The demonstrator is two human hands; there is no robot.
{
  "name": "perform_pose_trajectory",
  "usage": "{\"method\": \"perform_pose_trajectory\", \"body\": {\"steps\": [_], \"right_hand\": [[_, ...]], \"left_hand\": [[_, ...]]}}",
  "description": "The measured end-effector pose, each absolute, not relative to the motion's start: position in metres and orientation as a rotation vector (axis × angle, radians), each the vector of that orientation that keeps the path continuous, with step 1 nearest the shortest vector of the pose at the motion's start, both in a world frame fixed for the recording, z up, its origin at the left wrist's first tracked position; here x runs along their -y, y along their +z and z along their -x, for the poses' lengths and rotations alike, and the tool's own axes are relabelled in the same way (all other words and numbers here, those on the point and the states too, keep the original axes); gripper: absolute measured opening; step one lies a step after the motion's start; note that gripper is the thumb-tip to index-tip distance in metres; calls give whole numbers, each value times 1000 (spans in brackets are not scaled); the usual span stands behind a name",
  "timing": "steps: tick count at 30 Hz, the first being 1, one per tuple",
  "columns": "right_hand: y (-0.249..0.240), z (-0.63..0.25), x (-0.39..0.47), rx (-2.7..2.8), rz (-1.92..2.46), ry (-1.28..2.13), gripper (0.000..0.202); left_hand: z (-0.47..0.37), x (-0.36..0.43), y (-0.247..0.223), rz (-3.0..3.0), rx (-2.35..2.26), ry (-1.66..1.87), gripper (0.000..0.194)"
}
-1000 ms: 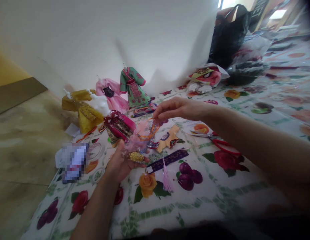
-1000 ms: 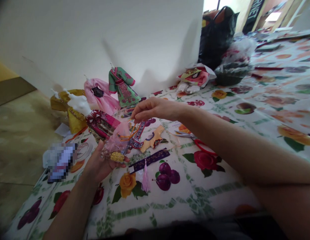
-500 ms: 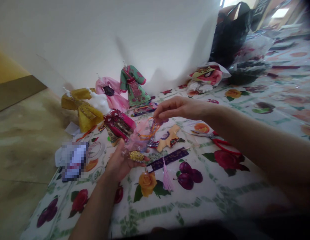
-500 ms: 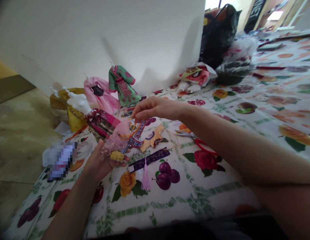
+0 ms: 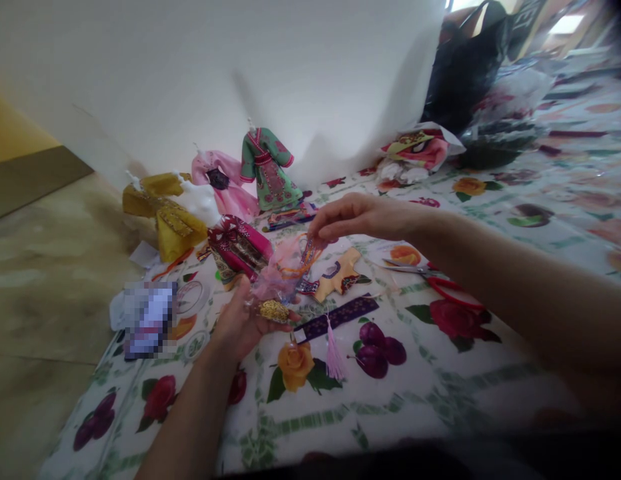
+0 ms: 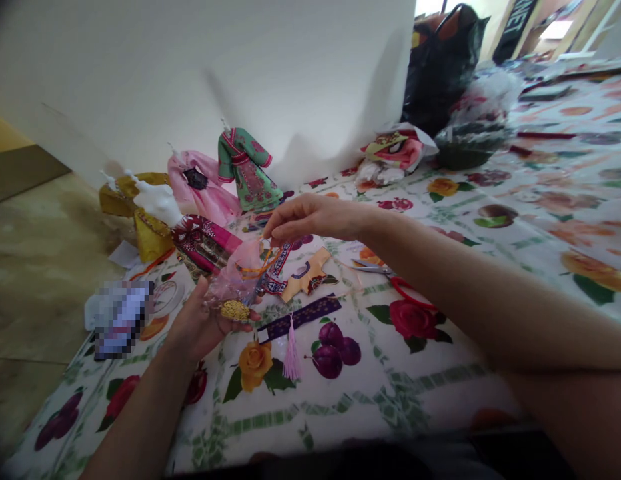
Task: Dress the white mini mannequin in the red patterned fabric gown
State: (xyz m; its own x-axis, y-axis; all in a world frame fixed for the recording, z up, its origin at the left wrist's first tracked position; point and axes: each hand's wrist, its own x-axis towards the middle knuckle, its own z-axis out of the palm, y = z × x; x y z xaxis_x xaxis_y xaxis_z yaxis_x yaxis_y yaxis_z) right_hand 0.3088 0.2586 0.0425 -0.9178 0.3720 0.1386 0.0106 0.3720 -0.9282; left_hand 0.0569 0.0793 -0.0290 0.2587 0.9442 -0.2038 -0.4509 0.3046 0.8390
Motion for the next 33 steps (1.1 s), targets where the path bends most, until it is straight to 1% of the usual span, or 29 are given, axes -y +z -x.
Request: {"method": "perform_pose_trajectory", "body": {"steps": [23,29,33], "right_hand": [[38,-304,-256,2327,316,1576,26],[45,-311,-259,2368,323,1460,25],[52,-319,-267,2505,382,1188,25]], "left_hand": [[-61,-78,-26,-768,-864,1080,65],[-63,-79,-23,-767,-899,1083,62],[-62,-79,-22,-740,-946,1082,61]]}}
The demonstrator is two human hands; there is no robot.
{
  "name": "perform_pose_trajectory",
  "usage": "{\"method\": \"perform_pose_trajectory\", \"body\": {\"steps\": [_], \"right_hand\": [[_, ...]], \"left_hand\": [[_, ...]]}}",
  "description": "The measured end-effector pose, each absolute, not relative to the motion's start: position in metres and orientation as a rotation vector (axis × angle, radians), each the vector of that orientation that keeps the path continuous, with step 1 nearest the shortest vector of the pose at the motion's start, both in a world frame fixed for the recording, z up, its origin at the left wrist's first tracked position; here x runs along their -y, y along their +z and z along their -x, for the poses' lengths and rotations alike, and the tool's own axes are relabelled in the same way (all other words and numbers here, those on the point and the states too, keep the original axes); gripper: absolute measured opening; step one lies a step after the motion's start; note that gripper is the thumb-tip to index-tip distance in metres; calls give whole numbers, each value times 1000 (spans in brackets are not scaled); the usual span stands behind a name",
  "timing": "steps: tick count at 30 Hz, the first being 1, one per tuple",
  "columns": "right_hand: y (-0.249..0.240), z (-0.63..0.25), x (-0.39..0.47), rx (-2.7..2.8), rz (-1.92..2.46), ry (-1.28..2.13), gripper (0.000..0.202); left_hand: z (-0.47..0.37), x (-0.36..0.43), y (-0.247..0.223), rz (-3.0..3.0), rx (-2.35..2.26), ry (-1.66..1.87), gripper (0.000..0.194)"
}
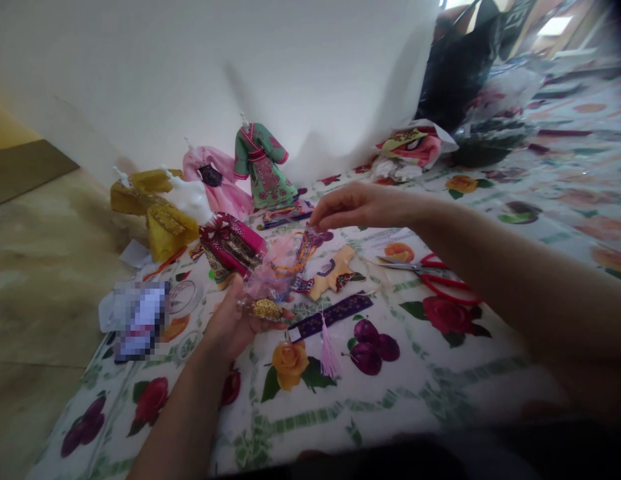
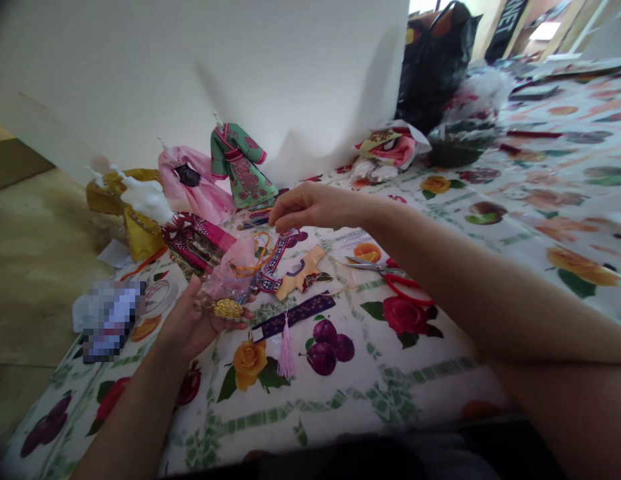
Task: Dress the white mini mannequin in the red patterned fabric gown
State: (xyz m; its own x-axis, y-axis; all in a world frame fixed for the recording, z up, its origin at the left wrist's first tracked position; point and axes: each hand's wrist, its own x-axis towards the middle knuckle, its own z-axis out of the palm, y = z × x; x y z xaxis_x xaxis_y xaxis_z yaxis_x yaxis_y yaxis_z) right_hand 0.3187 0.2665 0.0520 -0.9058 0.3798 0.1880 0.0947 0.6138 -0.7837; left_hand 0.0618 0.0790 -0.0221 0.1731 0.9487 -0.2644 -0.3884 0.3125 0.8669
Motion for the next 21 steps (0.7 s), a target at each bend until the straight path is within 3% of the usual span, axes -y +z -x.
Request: {"method": "perform_pose_trajectory", "body": {"steps": [10,21], "right_hand": [[44,-320,-275,2779,468,1102,35],[38,-319,-276,2779,422,1168,39]], "left_hand": [[-63,-78,-25,-686,-984,1092,50],[-67,-79,-26,-701,-982,1091,55]]}}
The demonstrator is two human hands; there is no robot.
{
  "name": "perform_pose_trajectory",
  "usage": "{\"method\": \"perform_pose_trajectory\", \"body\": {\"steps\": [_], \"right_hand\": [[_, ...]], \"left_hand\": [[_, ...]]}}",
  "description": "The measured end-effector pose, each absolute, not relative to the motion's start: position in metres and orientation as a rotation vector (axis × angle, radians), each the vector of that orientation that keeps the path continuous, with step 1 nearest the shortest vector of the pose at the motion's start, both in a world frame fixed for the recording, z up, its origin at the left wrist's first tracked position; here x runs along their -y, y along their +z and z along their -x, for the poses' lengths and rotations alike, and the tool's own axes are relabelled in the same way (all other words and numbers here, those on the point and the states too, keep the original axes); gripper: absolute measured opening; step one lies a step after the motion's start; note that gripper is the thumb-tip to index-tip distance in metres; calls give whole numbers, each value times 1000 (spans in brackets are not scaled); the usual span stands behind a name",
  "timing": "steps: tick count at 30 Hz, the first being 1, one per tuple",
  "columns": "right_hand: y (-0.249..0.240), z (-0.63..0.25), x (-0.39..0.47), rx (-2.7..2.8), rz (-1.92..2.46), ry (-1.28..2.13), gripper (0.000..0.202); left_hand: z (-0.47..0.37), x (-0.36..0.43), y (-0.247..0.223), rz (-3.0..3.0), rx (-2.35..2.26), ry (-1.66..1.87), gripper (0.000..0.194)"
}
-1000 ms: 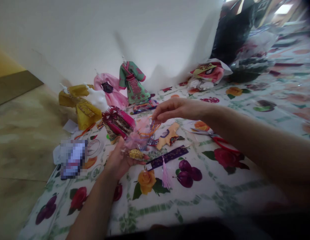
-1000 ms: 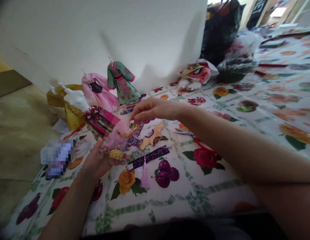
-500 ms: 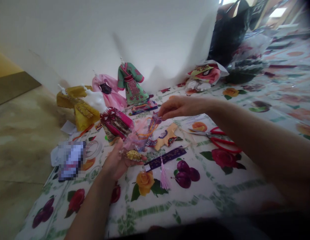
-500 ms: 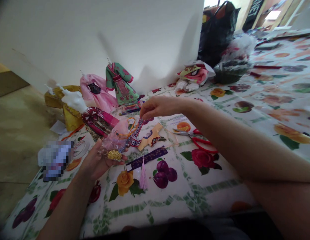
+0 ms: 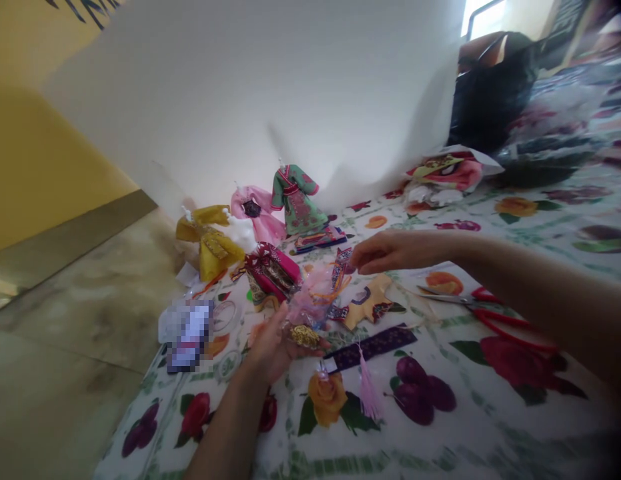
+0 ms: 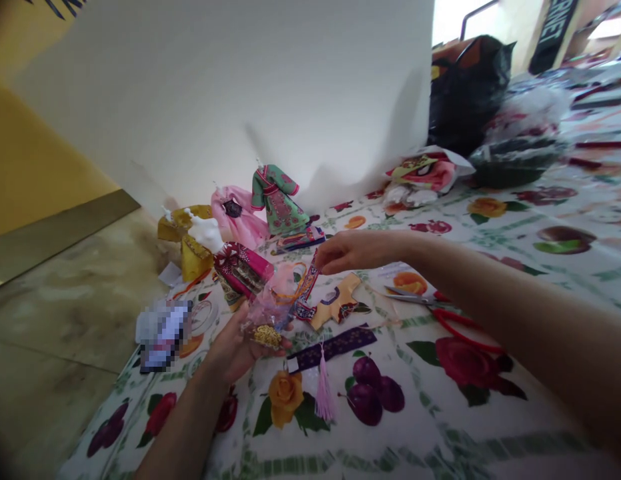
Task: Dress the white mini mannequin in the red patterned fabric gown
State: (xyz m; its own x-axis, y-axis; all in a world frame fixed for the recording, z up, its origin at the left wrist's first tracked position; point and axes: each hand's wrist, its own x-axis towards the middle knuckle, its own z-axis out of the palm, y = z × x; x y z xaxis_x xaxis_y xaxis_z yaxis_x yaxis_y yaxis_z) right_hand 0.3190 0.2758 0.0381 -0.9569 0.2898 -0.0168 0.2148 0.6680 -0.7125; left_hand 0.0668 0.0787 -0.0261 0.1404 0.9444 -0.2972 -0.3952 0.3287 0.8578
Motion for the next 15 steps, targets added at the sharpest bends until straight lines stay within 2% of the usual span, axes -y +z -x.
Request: {"method": "perform_pose_trajectory", "body": {"steps": [8,15], "right_hand": [[40,-319,-276,2780,433,1164,43],[46,-322,-273,2789,428,1133,38]], "left_hand": [[-67,-78,-26,-691,-994,1109,52],[-72,-78,-21,-646,-1068,1214,36]]}}
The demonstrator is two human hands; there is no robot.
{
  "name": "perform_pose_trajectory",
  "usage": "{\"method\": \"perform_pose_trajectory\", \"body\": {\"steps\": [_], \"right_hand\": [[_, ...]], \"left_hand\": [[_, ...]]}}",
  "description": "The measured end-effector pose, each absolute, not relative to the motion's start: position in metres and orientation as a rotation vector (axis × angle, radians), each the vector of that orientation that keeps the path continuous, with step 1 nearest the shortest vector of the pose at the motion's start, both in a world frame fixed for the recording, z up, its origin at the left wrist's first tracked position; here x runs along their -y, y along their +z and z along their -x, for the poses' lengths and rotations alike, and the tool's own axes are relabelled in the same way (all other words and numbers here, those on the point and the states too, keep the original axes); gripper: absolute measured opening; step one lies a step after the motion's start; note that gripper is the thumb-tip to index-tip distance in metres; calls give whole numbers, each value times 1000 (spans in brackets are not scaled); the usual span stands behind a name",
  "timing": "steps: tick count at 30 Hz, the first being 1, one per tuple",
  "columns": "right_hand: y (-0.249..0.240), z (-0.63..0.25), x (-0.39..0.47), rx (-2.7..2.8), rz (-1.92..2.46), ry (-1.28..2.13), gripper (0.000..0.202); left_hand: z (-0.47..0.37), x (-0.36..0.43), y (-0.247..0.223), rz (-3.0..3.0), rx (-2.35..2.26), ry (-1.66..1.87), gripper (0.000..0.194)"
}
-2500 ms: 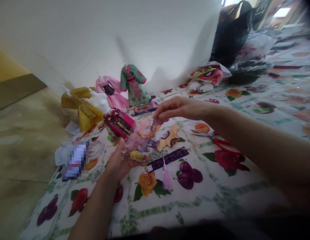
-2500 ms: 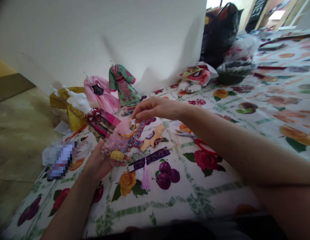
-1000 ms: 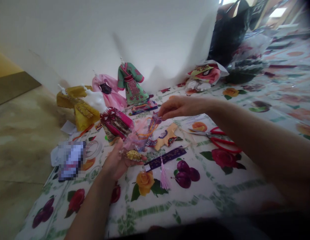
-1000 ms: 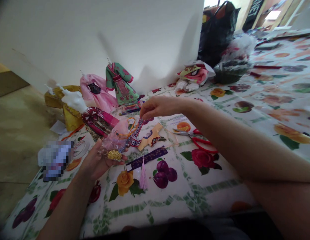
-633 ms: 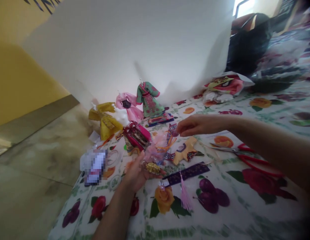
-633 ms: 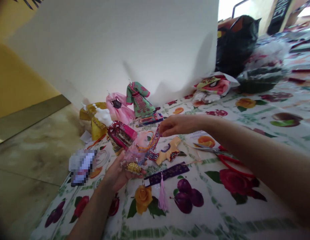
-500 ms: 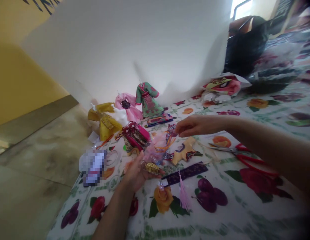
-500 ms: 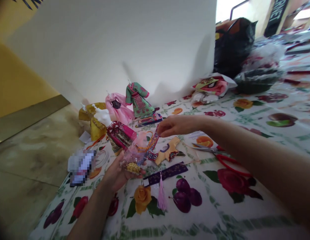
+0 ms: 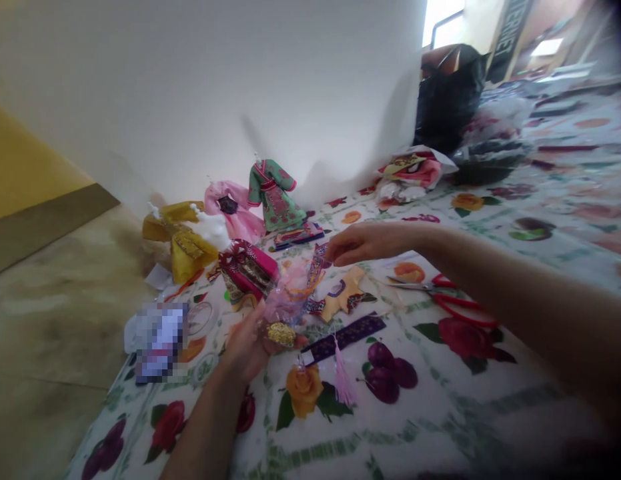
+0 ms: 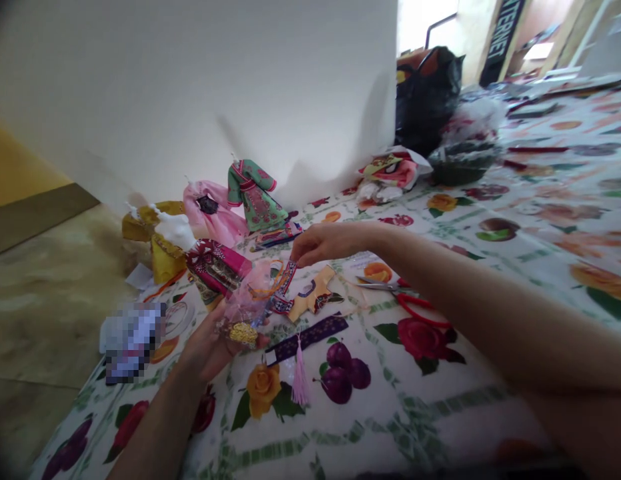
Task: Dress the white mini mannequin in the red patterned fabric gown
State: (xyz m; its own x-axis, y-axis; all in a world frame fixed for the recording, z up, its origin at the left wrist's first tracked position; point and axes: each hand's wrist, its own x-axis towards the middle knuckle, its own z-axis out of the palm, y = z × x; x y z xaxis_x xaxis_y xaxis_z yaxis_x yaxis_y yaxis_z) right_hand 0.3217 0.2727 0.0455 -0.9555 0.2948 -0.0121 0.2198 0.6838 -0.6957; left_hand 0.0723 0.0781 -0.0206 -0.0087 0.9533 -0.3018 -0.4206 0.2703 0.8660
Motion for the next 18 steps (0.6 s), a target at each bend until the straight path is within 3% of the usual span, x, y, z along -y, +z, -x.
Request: {"method": "perform_pose_trajectory", "body": {"steps": [18], "right_hand": [[36,-316,-274,2834,482,1091,36]], "left_hand": [[-52,-83,-20,-793,-1391,1507,20]]}}
